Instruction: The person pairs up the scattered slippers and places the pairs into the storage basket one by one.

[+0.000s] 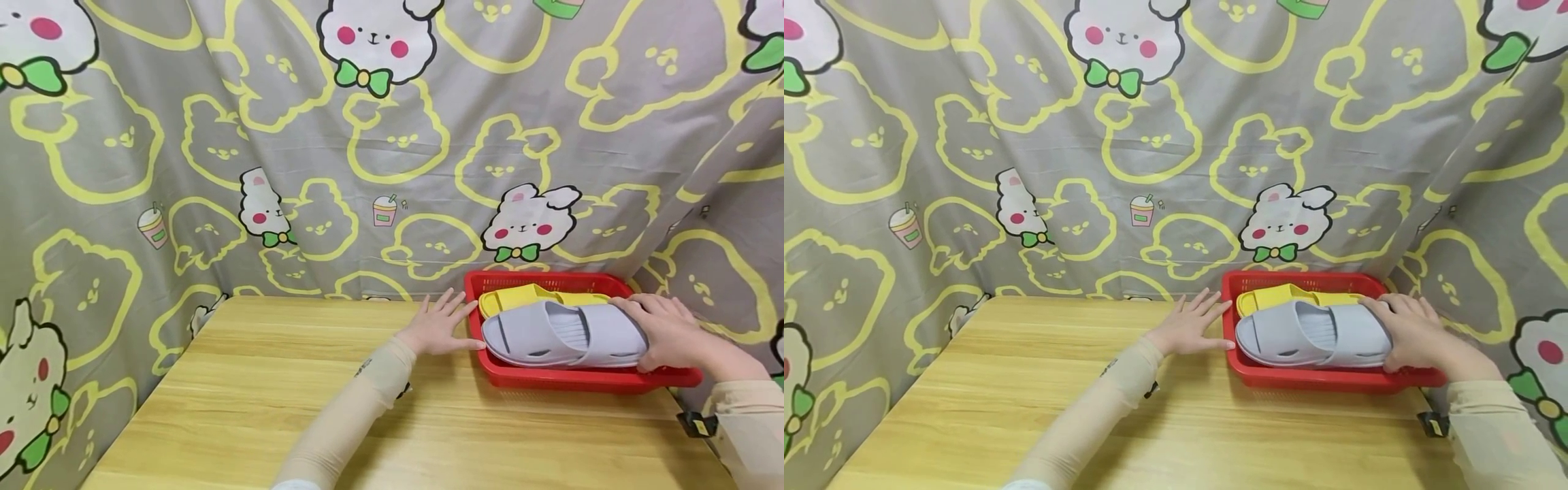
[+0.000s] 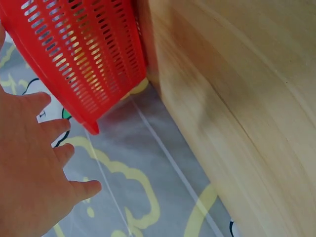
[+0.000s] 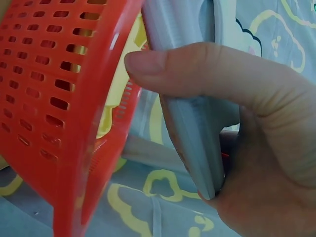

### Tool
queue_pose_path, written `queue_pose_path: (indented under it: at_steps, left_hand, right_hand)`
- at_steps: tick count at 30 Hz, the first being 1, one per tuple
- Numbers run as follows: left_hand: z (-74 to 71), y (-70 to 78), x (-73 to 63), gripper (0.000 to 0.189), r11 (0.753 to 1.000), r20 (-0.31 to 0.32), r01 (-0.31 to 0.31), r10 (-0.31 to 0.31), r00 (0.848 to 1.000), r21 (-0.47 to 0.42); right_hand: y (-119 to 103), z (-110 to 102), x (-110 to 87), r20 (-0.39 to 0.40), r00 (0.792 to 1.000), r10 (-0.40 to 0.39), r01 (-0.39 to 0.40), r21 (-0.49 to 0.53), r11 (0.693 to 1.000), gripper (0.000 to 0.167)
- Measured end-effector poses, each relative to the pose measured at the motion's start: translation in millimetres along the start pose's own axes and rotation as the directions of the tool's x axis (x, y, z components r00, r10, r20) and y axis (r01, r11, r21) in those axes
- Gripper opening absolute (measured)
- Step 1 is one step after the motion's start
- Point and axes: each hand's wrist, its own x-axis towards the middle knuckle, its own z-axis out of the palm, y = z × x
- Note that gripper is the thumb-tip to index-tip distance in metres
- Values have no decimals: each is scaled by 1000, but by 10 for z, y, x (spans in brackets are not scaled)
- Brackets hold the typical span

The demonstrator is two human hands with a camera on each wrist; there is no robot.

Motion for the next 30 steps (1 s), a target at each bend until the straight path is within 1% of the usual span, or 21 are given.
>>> queue_pose_path:
  at_steps: [7, 13, 18, 22, 25, 30]
  left_hand:
    - [30, 28, -17, 87, 999, 11, -1, 1, 1000, -33]
    - [40, 38, -19, 87, 999, 12, 12, -11, 1000, -45]
    - [46, 30, -9, 87, 999, 12, 10, -9, 1000, -49]
    - [45, 21, -2, 87, 999, 9, 11, -10, 1000, -52]
    - [47, 12, -1, 87, 998, 10, 13, -13, 1000, -58]
    - [49, 3, -2, 87, 998, 5, 13, -13, 1000, -62]
  right_hand:
    - [6, 78, 7, 13, 1000, 3, -3, 8, 1000, 115]
    - [27, 115, 6, 23, 1000, 4, -4, -2, 1000, 115]
    - [33, 116, -4, 19, 1000, 16, -16, 9, 1000, 120]
    - [31, 118, -13, 2, 1000, 17, -17, 28, 999, 124]
    - [32, 120, -21, -3, 1000, 19, -19, 65, 998, 123]
    - [41, 124, -21, -14, 1000, 19, -17, 169, 986, 118]
